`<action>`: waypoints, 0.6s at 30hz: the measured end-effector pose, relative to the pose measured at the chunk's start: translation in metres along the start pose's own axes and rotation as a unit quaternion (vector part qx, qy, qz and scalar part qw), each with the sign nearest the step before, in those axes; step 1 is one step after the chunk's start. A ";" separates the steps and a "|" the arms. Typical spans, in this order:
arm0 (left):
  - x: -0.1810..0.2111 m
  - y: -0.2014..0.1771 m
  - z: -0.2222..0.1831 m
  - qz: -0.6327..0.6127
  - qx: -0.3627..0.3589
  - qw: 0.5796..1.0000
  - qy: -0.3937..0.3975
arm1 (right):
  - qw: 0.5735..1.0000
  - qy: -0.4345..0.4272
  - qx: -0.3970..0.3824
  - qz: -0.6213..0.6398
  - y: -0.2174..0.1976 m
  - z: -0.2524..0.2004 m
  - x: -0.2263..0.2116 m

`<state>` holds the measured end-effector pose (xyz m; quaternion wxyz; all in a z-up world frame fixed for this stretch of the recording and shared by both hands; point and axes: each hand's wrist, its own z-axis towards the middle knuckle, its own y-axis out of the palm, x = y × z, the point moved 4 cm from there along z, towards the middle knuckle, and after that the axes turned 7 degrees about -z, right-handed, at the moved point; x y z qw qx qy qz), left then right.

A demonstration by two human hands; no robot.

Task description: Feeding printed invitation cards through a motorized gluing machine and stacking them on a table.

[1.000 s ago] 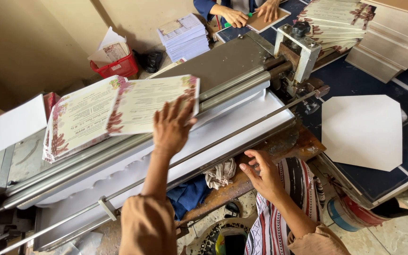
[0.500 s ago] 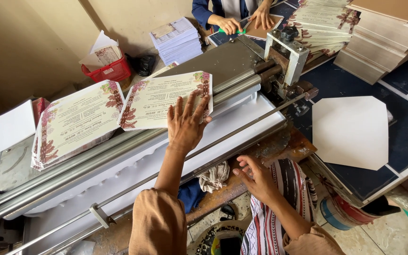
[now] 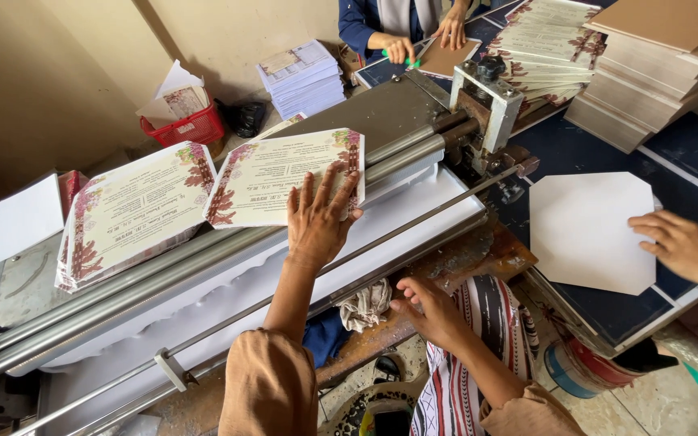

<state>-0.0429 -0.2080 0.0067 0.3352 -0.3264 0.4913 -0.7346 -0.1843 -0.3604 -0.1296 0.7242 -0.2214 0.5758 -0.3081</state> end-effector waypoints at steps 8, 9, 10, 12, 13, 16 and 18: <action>-0.022 -0.001 0.002 0.031 -0.014 0.999 -0.025 | 0.999 -0.054 -0.006 0.002 0.010 0.003 0.003; -0.028 -0.001 0.004 0.027 -0.024 0.999 -0.029 | 0.998 -0.056 0.005 0.004 0.009 0.004 0.004; -0.032 -0.006 0.009 0.028 -0.022 0.999 -0.032 | 0.998 -0.060 0.003 0.004 0.011 0.005 0.005; -0.043 -0.009 0.016 0.015 -0.074 0.996 -0.050 | 0.998 -0.064 0.011 -0.003 0.013 0.006 0.009; -0.041 -0.019 0.018 0.016 -0.072 0.996 -0.053 | 0.998 -0.067 0.009 -0.002 0.011 0.006 0.005; -0.051 -0.035 0.024 -0.045 -0.107 0.981 -0.153 | 0.997 -0.032 -0.066 0.002 0.012 0.006 0.001; -0.071 -0.034 0.027 -0.077 -0.064 0.955 -0.281 | 0.997 -0.064 -0.037 0.012 0.010 0.005 -0.002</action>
